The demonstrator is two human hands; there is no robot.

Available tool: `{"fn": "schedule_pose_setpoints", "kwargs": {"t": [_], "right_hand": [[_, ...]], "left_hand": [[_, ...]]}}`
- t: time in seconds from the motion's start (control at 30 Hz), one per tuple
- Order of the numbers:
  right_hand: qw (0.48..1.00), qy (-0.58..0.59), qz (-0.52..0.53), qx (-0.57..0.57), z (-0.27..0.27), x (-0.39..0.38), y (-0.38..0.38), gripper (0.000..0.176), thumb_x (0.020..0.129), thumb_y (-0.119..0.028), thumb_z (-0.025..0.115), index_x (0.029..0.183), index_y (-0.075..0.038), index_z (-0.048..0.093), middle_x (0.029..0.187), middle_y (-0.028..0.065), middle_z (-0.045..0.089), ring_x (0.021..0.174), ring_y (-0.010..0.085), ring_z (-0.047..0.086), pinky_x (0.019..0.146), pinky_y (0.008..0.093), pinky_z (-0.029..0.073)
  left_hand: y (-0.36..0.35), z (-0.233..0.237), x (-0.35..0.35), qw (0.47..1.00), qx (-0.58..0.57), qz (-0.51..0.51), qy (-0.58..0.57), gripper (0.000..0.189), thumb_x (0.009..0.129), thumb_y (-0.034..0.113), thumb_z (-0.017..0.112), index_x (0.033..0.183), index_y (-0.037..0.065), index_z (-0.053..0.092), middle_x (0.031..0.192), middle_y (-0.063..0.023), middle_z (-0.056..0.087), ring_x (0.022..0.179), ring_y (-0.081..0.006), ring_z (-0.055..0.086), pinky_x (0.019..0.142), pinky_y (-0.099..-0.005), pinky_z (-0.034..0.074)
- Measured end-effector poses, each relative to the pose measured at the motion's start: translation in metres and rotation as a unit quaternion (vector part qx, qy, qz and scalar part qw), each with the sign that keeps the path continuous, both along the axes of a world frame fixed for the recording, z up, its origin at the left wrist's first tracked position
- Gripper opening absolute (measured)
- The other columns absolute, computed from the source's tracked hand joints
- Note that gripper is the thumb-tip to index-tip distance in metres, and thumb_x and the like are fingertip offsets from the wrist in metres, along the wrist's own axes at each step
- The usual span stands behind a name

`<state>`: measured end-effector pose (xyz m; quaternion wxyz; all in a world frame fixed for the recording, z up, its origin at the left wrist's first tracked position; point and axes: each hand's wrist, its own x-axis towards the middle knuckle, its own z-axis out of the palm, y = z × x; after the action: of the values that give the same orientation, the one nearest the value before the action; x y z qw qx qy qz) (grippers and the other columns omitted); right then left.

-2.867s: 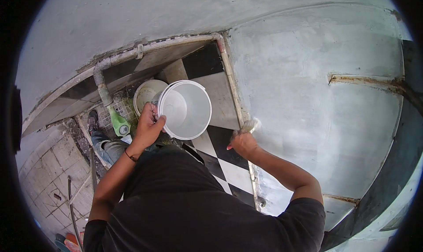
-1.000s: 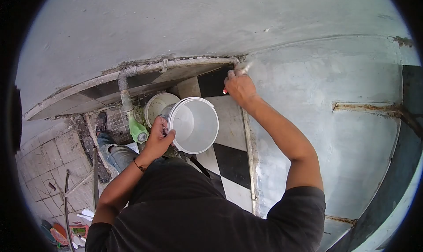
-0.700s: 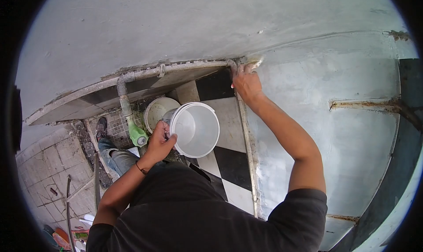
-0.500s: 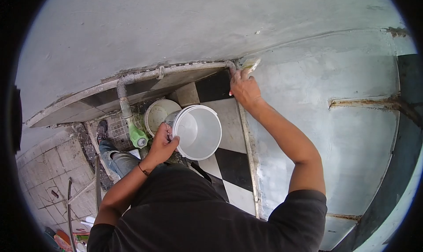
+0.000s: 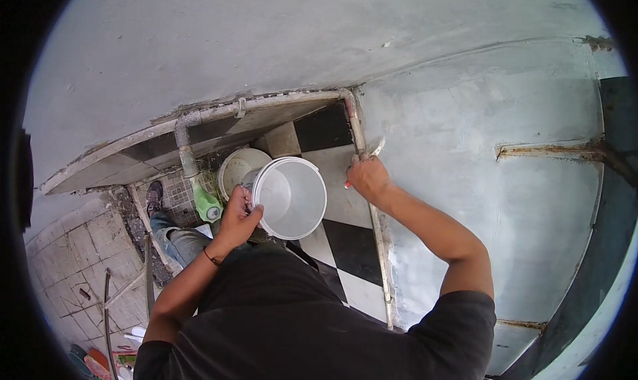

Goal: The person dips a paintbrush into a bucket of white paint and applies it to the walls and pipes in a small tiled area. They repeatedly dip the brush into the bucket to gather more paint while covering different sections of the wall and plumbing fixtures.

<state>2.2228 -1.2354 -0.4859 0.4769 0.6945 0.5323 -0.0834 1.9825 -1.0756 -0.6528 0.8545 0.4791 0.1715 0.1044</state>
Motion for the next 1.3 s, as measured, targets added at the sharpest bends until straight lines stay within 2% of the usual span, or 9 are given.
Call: {"fn": "schedule_pose_setpoints", "kwargs": {"t": [0.17,0.23,0.43,0.6,0.9,1.03,1.17,1.23,1.3], "right_hand": [[0.996,-0.002,-0.009,0.092,0.007,0.008,0.051,0.016,0.081,-0.016,0.058,0.089,-0.007,0.068,0.097,0.0100,0.062,0.092,0.0252,0.063,0.071,0.0345,0.054],[0.979,-0.032,0.067,0.192,-0.005,0.029,0.067,0.016,0.081,-0.019,0.059,0.089,-0.007,0.067,0.094,0.0095,0.061,0.092,0.0250,0.063,0.070,0.0337,0.054],[0.973,-0.056,0.080,0.209,-0.033,0.057,0.041,0.018,0.081,-0.017,0.059,0.084,-0.002,0.070,0.096,0.0166,0.061,0.098,0.0331,0.060,0.069,0.0350,0.054],[0.980,-0.078,0.031,0.182,-0.042,-0.001,-0.039,0.021,0.081,-0.015,0.057,0.087,0.002,0.069,0.102,0.0203,0.061,0.109,0.0386,0.056,0.070,0.0354,0.054],[0.983,-0.017,-0.091,0.160,-0.001,-0.106,-0.135,0.022,0.081,-0.015,0.056,0.089,0.002,0.068,0.098,0.0169,0.061,0.100,0.0324,0.059,0.068,0.0348,0.053],[0.957,-0.002,-0.238,0.167,0.014,-0.134,-0.136,0.021,0.079,-0.014,0.058,0.093,-0.001,0.066,0.096,0.0144,0.062,0.093,0.0285,0.061,0.067,0.0354,0.053],[0.905,-0.009,-0.271,0.328,0.002,-0.145,-0.142,0.024,0.077,-0.017,0.060,0.097,-0.005,0.061,0.105,0.0141,0.059,0.101,0.0273,0.058,0.072,0.0360,0.055],[0.878,-0.050,-0.147,0.453,-0.012,-0.138,-0.148,0.025,0.076,-0.018,0.060,0.098,-0.006,0.060,0.111,0.0127,0.057,0.108,0.0280,0.056,0.076,0.0348,0.055],[0.854,-0.085,-0.173,0.484,-0.031,-0.135,-0.162,0.025,0.077,-0.019,0.060,0.099,-0.009,0.059,0.113,0.0114,0.057,0.111,0.0289,0.055,0.079,0.0348,0.055]], "left_hand": [[0.002,0.009,0.003,1.000,0.029,-0.004,0.005,0.027,0.085,0.003,0.062,0.096,0.005,0.038,0.078,-0.0038,0.047,0.060,-0.0072,0.050,0.046,-0.0242,0.045],[0.002,0.009,0.002,1.000,0.020,-0.001,0.005,0.027,0.085,0.003,0.062,0.096,0.005,0.038,0.079,-0.0039,0.048,0.060,-0.0069,0.050,0.047,-0.0240,0.045],[0.004,0.013,-0.004,1.000,0.028,-0.010,0.001,0.024,0.085,0.001,0.061,0.095,0.004,0.039,0.079,-0.0032,0.047,0.060,-0.0062,0.048,0.047,-0.0229,0.046],[0.007,0.023,0.002,0.998,0.042,-0.040,0.006,0.023,0.086,-0.001,0.059,0.095,0.004,0.039,0.081,-0.0036,0.046,0.062,-0.0065,0.050,0.048,-0.0222,0.048],[-0.005,0.036,0.020,0.997,0.010,-0.080,-0.010,0.021,0.088,-0.003,0.055,0.096,0.005,0.037,0.083,-0.0044,0.048,0.062,-0.0066,0.051,0.050,-0.0220,0.049],[-0.003,0.044,0.024,0.994,0.014,-0.104,-0.012,0.021,0.089,-0.004,0.053,0.096,0.006,0.037,0.084,-0.0044,0.050,0.063,-0.0066,0.052,0.051,-0.0216,0.049],[0.001,0.054,0.034,0.990,0.027,-0.136,-0.001,0.020,0.091,-0.002,0.054,0.096,0.007,0.037,0.085,-0.0042,0.051,0.064,-0.0069,0.054,0.051,-0.0213,0.048],[0.003,0.068,0.041,0.983,0.069,-0.168,-0.010,0.020,0.091,0.001,0.055,0.096,0.008,0.037,0.085,-0.0038,0.051,0.065,-0.0069,0.054,0.051,-0.0216,0.048],[0.003,0.079,0.048,0.982,0.065,-0.175,0.007,0.019,0.091,0.002,0.055,0.096,0.008,0.038,0.085,-0.0032,0.051,0.066,-0.0068,0.053,0.051,-0.0218,0.048]]}}
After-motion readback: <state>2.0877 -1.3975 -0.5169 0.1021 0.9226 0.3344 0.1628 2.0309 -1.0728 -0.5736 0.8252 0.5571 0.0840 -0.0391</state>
